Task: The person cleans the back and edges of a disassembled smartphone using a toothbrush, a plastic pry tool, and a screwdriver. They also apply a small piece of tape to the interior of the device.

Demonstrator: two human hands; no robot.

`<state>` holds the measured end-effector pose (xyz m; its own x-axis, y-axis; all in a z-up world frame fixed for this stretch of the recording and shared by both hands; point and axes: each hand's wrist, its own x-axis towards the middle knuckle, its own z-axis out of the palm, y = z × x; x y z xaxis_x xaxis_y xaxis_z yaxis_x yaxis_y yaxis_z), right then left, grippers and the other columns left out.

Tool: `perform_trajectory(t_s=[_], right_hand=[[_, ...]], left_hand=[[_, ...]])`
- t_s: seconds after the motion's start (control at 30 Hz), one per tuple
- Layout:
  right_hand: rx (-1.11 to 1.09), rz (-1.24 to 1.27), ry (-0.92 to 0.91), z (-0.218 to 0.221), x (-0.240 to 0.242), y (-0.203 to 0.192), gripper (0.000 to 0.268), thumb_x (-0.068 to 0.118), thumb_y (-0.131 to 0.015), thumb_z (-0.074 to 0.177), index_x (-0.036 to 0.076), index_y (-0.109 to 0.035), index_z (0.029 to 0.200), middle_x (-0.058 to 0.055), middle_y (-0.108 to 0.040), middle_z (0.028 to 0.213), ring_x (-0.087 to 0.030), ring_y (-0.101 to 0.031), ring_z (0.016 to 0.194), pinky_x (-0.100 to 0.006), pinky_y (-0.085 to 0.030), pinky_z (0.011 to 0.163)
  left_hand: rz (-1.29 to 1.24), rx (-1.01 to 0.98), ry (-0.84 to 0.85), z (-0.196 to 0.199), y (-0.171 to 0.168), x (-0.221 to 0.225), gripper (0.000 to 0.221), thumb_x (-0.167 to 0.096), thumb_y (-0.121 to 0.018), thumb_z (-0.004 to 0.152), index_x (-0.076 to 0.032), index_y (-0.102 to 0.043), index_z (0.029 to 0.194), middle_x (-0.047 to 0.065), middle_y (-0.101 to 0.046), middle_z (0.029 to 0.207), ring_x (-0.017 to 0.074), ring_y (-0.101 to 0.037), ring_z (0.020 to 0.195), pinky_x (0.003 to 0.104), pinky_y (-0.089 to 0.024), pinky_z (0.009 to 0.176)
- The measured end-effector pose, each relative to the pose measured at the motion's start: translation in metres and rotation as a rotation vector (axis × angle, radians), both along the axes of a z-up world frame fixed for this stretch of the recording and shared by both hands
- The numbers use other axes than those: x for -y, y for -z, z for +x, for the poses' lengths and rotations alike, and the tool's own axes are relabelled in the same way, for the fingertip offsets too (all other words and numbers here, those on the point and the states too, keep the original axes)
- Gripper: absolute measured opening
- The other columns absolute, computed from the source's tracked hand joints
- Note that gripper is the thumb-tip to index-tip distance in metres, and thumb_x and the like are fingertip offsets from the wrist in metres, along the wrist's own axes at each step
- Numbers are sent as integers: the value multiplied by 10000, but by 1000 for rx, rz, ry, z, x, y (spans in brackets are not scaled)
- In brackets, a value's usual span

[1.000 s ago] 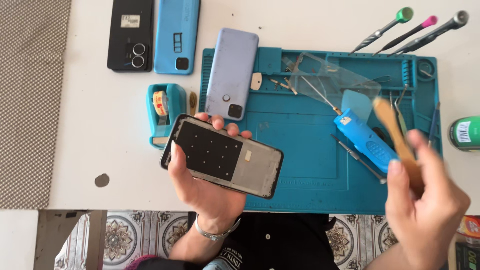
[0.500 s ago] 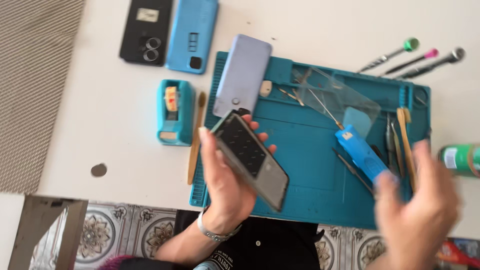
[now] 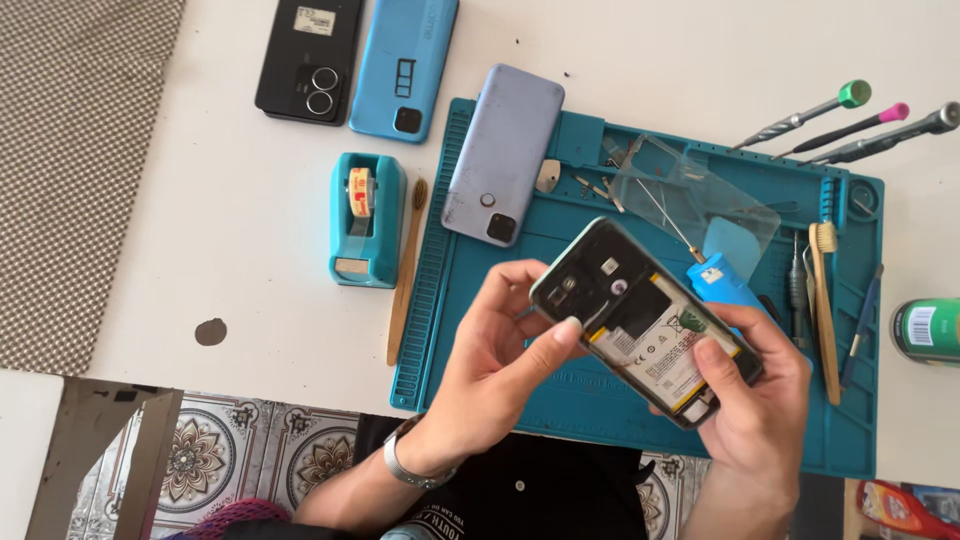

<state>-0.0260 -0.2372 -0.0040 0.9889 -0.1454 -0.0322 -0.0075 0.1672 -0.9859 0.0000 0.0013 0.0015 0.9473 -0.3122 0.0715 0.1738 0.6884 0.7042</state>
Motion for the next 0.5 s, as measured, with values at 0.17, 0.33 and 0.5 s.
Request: perform_trajectory(t_s=[0.17,0.33,0.5], right_hand=[[-91,-246,-27,7,7,0,328,72,-692,961,-69,-658,1256,-150,-731,1018,-172,-707,764,-299,-583,568],[-23,-718,-154,15,-1,-4,386,130,-753,953,-8,-702,1310,-82,-639,1047,-125,-604,921,-237,-483,777],[141,-909,-277,17,-8,-23,829,253,-903,648,5,-587,1373,-59,-598,1123,-140,-608,1048,-282,-507,875]], left_hand=[[712,248,-20,2,-11,-23,1011,-220,-841,814,19,-194,1552,108,-627,1153,196,-676,1012,336,-594,830],[1250,553,-133,7,-4,-28,1058,-273,-951,705,33,-351,1521,108,-639,849,268,-613,811,393,-506,709],[1153,408,-138,7,2,-28,964,-291,-937,673,-41,-481,1485,74,-659,869,216,-647,831,354,-555,752]])
